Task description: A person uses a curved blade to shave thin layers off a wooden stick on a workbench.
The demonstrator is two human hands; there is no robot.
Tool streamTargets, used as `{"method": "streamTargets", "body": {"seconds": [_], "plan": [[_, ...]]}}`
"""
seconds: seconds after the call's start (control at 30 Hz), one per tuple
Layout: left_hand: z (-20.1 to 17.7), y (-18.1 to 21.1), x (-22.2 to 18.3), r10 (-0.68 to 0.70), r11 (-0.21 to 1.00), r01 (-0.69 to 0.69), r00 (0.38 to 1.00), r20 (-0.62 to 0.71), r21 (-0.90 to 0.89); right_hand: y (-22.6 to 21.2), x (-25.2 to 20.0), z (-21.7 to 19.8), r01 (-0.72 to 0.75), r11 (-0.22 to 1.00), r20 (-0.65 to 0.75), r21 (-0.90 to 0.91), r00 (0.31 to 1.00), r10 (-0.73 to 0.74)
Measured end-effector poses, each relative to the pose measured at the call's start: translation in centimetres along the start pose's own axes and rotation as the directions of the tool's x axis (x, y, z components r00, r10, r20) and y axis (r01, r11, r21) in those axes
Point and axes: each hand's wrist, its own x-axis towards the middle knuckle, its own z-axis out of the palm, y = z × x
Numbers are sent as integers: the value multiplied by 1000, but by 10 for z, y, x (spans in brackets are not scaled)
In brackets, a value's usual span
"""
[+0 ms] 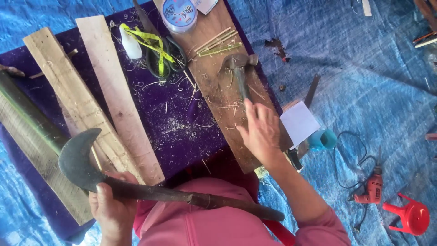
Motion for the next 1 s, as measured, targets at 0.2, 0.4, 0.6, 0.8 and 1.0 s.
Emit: {"method": "streamTargets", "body": {"seconds": [0.2, 0.4, 0.6, 0.8, 1.0], "plan": [[-2, -3, 4, 16, 1000, -15, 998, 65, -14, 35, 11, -7, -48, 950, 62, 309, 998, 31], [15, 8, -4, -19, 1000, 17, 997, 75, 23, 97, 53, 0, 127, 959, 18, 252, 991, -136], [6, 3, -7, -34, 999, 34, 999, -18, -1, 85, 54, 33, 189, 982, -412, -28, 893, -184], [-6, 4, -4, 1, 1000, -1, 997, 75, -1, 63, 52, 33, 62, 990, -269, -126, 959, -94], [-7, 5, -8, -17, 999, 19, 999, 34, -47, 38, 58, 18, 128, 973, 12, -191, 992, -128]]}}
